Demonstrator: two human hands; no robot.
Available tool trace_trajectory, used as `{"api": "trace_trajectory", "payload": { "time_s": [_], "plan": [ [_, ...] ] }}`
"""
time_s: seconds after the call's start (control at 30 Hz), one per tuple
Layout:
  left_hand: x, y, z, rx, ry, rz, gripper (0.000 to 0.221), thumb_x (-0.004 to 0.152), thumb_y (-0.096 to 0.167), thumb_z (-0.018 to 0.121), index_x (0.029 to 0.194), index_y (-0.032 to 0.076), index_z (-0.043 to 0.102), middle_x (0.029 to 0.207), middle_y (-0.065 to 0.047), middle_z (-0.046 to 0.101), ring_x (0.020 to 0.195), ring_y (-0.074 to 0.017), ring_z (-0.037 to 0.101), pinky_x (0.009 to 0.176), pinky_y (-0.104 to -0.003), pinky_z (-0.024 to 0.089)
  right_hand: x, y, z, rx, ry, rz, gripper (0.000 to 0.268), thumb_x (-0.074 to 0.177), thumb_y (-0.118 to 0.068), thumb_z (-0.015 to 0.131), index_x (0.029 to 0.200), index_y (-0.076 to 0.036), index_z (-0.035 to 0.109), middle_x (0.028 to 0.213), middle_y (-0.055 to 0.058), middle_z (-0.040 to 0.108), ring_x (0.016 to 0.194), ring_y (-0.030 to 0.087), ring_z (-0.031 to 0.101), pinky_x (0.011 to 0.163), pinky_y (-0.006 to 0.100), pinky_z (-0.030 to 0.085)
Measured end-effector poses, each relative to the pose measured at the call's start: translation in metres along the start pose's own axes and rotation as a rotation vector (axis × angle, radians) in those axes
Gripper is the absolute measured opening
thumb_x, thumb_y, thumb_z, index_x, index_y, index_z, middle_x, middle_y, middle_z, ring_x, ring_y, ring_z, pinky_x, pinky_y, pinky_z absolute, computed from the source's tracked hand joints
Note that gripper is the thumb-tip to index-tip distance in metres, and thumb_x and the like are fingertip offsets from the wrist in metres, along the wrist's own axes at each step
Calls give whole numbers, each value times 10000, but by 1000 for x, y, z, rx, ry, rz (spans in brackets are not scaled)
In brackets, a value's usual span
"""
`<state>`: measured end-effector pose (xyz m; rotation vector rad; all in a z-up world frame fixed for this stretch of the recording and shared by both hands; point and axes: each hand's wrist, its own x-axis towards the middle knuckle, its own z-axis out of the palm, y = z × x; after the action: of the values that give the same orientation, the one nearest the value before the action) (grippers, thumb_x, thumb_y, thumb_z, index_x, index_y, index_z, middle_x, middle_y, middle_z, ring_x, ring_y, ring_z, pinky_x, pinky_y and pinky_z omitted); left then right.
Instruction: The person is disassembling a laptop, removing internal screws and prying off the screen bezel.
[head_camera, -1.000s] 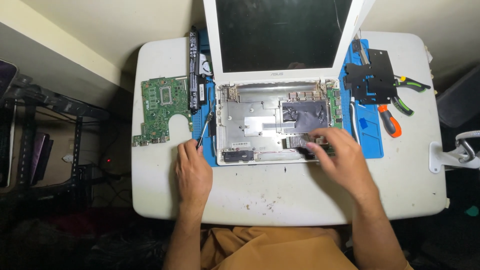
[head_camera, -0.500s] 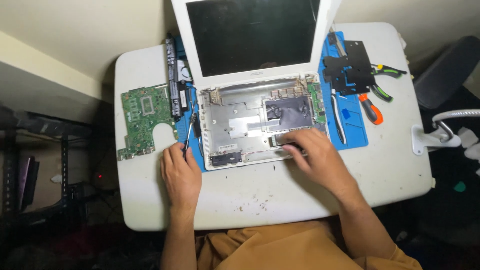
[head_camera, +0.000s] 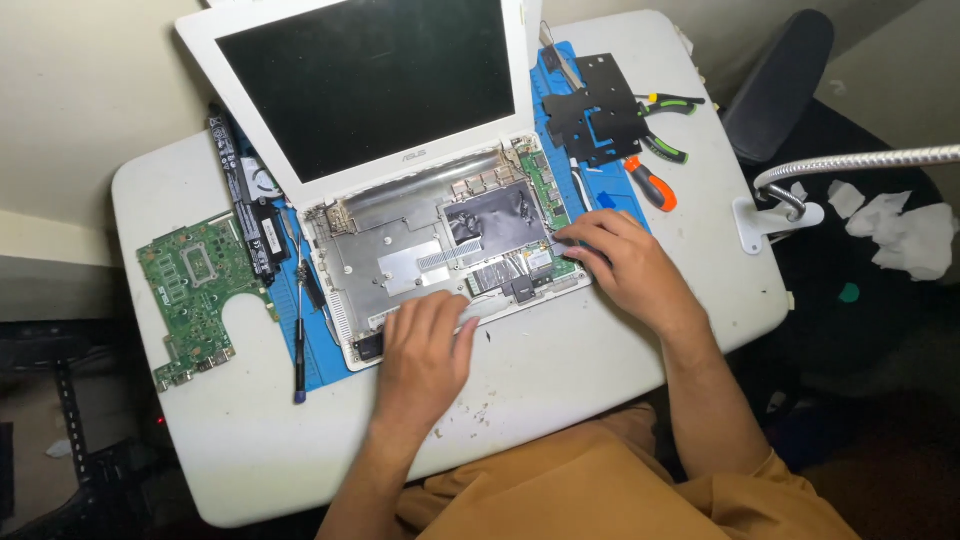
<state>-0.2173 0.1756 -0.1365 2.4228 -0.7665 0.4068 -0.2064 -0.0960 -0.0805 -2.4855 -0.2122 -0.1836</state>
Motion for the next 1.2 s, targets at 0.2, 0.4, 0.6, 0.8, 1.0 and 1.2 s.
{"api": "trace_trajectory", "payload": {
  "time_s": [0.2, 0.4, 0.6, 0.8, 1.0, 1.2],
  "plan": [
    [9, 23, 22, 92, -183, 177, 472, 1017, 287, 616, 1443, 93, 558, 1472, -124, 551, 1357, -298, 455, 1035, -505, 348, 10, 14, 8, -152, -90, -112, 77, 938, -120, 732, 1002, -86, 757, 987, 93, 715, 959, 291, 684, 894, 420, 565],
    [-5, 12, 33, 150, -223, 81, 472, 1026, 356, 606, 1435, 124, 569, 1415, -93, 584, 1278, -284, 440, 980, -520, 302, 14, 24, 17, -245, -141, -112, 57, 965, -166, 712, 995, -118, 718, 962, 40, 683, 962, 225, 671, 867, 351, 546],
    [-5, 12, 32, 135, -242, 82, 472, 1033, 342, 604, 1440, 106, 563, 1401, -114, 583, 1264, -282, 446, 985, -522, 291, 14, 28, 24, -406, -161, -190, 46, 978, -188, 692, 989, -145, 680, 937, 12, 645, 964, 205, 647, 843, 334, 513],
    [-8, 9, 37, 133, -247, 84, 489, 1044, 358, 578, 1466, 112, 539, 1417, -118, 565, 1257, -277, 457, 982, -520, 300, 13, 39, 34, -534, -131, -291, 161, 1035, -274, 603, 952, -136, 606, 900, 0, 555, 901, 186, 585, 783, 311, 459],
    [-6, 10, 33, 103, -268, 83, 492, 1048, 346, 573, 1471, 97, 531, 1419, -136, 562, 1243, -286, 470, 979, -527, 307, 12, 45, 41, -535, -100, -340, 209, 1052, -297, 563, 951, -114, 566, 879, 21, 494, 875, 211, 549, 759, 328, 439],
    [-7, 8, 35, 78, -298, 70, 485, 1056, 340, 559, 1471, 91, 527, 1419, -145, 555, 1236, -286, 479, 990, -540, 295, 14, 46, 34, -287, -134, -244, 144, 1060, -205, 536, 949, -114, 523, 874, 25, 470, 848, 244, 575, 759, 346, 455]
  ]
}}
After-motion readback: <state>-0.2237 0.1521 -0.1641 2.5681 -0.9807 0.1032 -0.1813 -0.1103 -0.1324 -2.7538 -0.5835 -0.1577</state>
